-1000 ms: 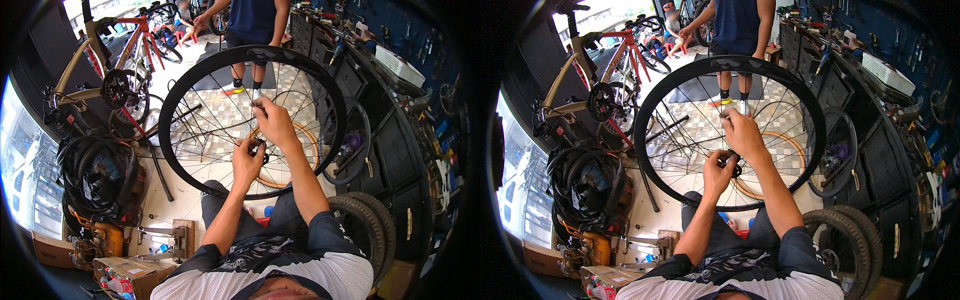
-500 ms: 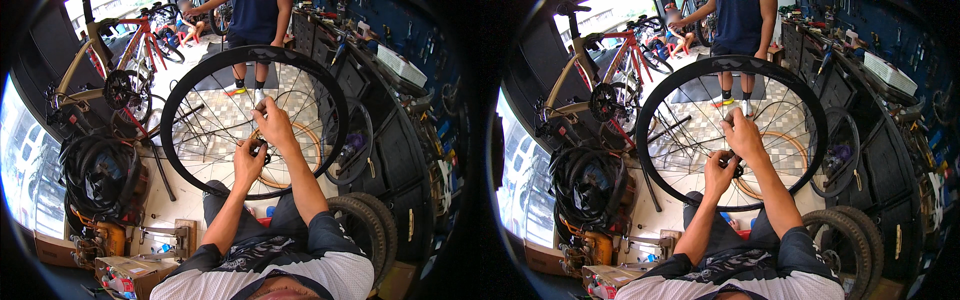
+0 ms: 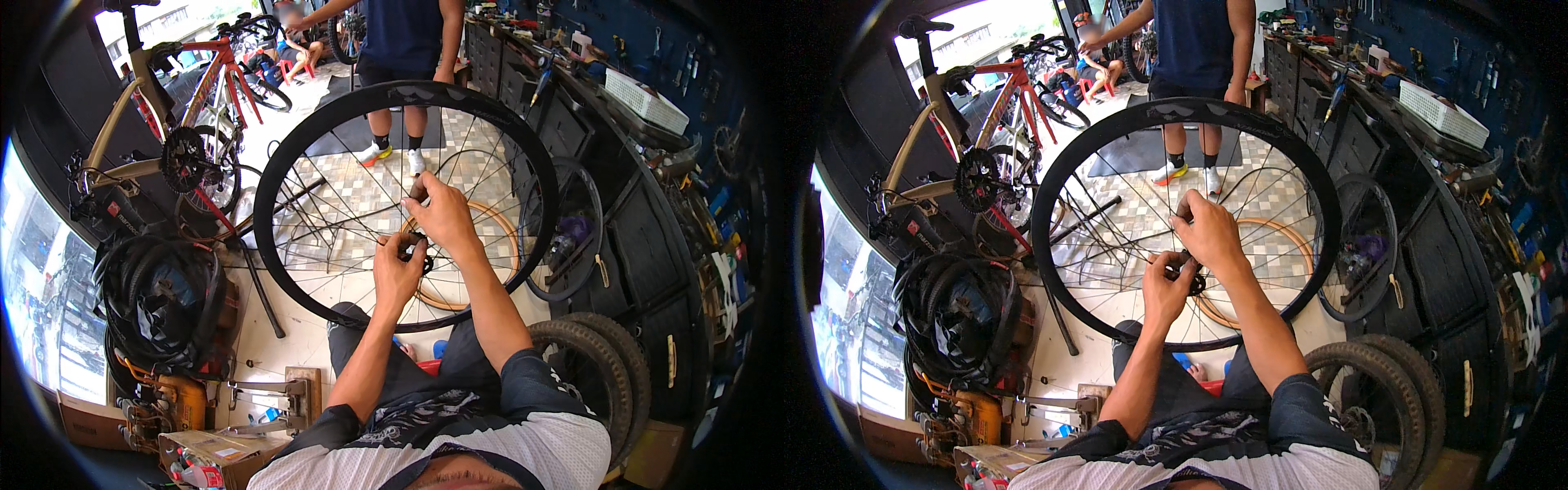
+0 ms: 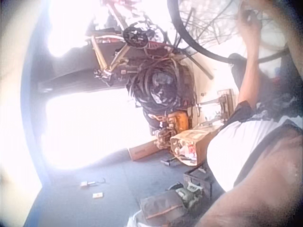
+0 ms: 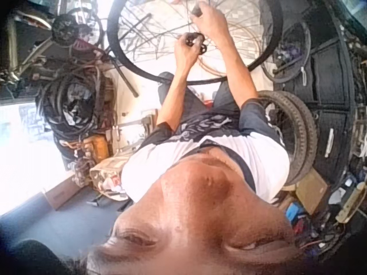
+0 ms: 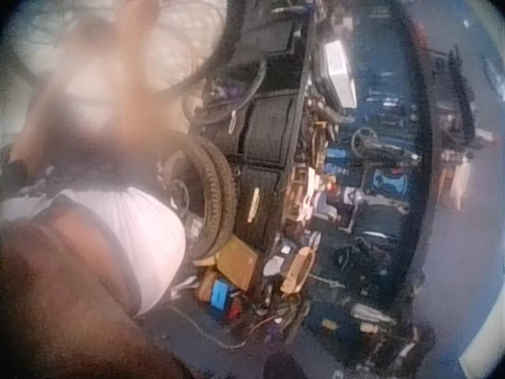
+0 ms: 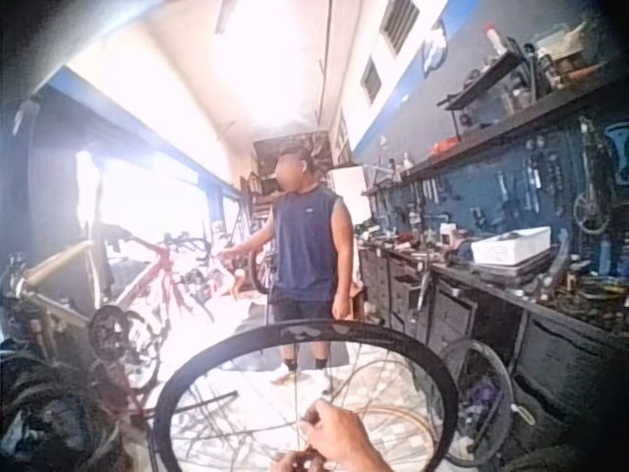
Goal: The person installs spokes into a bicycle wheel rim, threading them through the hub and securing them with nipples. The person uses a spoke wrench to tighten the nipples and adjusts the wheel orientation as needed.
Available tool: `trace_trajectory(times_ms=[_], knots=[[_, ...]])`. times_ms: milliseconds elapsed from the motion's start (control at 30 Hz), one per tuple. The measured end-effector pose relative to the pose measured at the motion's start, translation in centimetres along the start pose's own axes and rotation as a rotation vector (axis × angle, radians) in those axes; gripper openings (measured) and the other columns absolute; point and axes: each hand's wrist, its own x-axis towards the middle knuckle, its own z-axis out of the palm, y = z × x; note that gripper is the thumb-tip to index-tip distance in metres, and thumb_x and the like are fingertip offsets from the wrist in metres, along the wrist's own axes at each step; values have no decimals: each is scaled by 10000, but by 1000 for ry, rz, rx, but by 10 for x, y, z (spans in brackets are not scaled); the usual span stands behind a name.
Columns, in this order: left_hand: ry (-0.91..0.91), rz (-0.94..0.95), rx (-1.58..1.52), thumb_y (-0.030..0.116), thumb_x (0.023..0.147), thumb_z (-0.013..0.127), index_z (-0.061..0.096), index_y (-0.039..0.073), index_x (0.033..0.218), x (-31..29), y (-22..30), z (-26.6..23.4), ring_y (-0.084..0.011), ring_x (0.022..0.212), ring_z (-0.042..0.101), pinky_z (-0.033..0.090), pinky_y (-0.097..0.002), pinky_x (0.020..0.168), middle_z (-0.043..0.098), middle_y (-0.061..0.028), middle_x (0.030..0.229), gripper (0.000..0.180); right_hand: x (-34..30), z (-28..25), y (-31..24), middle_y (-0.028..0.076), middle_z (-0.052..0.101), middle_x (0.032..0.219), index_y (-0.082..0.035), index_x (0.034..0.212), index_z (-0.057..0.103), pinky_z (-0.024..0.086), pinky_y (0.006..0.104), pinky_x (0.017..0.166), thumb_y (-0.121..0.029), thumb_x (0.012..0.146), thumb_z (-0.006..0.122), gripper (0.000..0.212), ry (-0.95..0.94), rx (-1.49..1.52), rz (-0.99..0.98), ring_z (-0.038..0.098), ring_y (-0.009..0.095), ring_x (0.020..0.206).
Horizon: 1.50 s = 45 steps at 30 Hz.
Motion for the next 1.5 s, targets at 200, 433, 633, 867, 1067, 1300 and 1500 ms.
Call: trace_trajectory(times_ms=[200, 433, 633, 867, 1067, 1300, 1500], knots=[[-10, -13, -24, 228, 917, 812, 745, -17, 986, -1, 3, -1, -239, 745, 658, 540, -366, 695, 651, -157, 940, 264, -17, -15, -19, 142, 750, 892, -28, 1209, 637, 571, 401, 781, -132, 1053, 594, 192, 7, 340, -242, 753, 306, 845], [-11, -9, -31, 242, 929, 807, 743, -17, 996, -4, -3, 1, -223, 735, 675, 539, -354, 673, 657, -148, 947, 275, -6, -69, -24, 35, 686, 793, -7, 1140, 713, 475, 264, 653, -87, 1045, 540, 213, 258, 420, -211, 617, 74, 742], [-4, 26, -55, 228, 931, 806, 739, -18, 1005, -9, -2, -1, -238, 724, 695, 548, -351, 662, 666, -148, 957, 266, 13, -48, -9, 81, 633, 655, -37, 1155, 767, 478, 369, 595, -310, 916, 788, 364, 423, -101, -76, 609, 206, 590], [-9, 9, -74, 218, 930, 809, 737, -6, 1009, -15, 1, -6, -233, 765, 681, 548, -359, 706, 663, -137, 979, 248, 14, -40, -11, 180, 754, 838, -12, 1075, 744, 552, 425, 754, -250, 968, 724, 262, 365, -147, -120, 745, 359, 815], [-1, -38, -102, 244, 926, 808, 738, 17, 996, -17, 4, -5, -264, 797, 665, 533, -390, 739, 617, -134, 961, 248, 11, -49, -7, 188, 775, 915, -41, 1170, 719, 553, 495, 806, -267, 1005, 670, 284, 184, -92, -39, 748, 396, 898], [-12, -46, -145, 244, 915, 819, 734, 18, 1010, -16, 1, -3, -256, 818, 664, 537, -386, 749, 618, -129, 968, 260, 11, -47, -9, 178, 770, 880, -34, 1046, 721, 555, 471, 771, -273, 942, 767, 265, 157, -62, 24, 748, 382, 849], [59, -35, -30, 216, 881, 845, 718, 15, 1060, -15, 11, -1, -258, 854, 658, 539, -388, 765, 638, -141, 1007, 297, 14, -37, -14, 114, 743, 780, -19, 912, 690, 548, 403, 702, -314, 870, 861, 344, 135, 63, 38, 736, 280, 747]])
